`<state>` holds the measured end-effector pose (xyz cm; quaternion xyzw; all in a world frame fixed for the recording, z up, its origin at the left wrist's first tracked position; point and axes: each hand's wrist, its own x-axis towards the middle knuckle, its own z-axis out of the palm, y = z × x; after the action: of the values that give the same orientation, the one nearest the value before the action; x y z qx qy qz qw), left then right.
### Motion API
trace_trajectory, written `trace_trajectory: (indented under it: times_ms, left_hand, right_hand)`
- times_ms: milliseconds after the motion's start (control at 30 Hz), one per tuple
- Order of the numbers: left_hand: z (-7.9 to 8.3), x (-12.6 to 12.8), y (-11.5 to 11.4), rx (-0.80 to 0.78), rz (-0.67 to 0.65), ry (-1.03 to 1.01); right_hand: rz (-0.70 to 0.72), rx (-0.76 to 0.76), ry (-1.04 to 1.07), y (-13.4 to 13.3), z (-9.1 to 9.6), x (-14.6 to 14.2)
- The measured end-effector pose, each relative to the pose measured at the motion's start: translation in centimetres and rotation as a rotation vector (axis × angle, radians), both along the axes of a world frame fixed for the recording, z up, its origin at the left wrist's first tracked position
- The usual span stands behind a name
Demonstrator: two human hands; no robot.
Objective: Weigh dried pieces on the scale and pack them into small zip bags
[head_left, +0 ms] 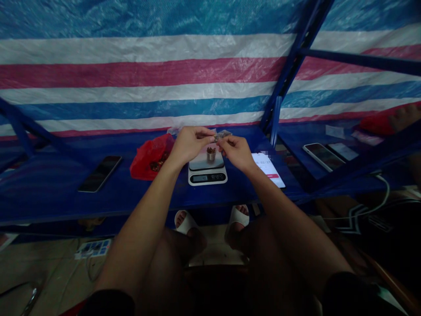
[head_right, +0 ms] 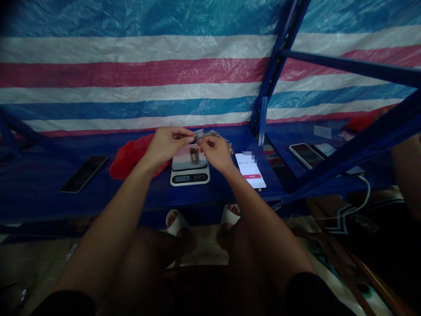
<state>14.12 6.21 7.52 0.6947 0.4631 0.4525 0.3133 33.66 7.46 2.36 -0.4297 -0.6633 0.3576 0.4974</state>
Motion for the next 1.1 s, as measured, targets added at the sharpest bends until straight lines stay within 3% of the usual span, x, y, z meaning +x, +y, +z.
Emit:
trace_trajectory:
  times_ms: [200,633,1100]
  left_hand:
    - [-2.2,1.0,0.8,-0.062,0.001,-0.007]
    - [-2.5,0.9,0.4,-0.085,0.007,0.032]
    - [-3.4,0.2,0.5,-0.039,0.041,-0.052]
  right_hand:
    - [0.055,-0.018,-0.033,0.4,-0.7,0.4]
    - [0.112,0.007,0.068,1.0,-1.3,0.4]
    - [0.076,-0.004,-0.040,-0.4,-0.2,0.8]
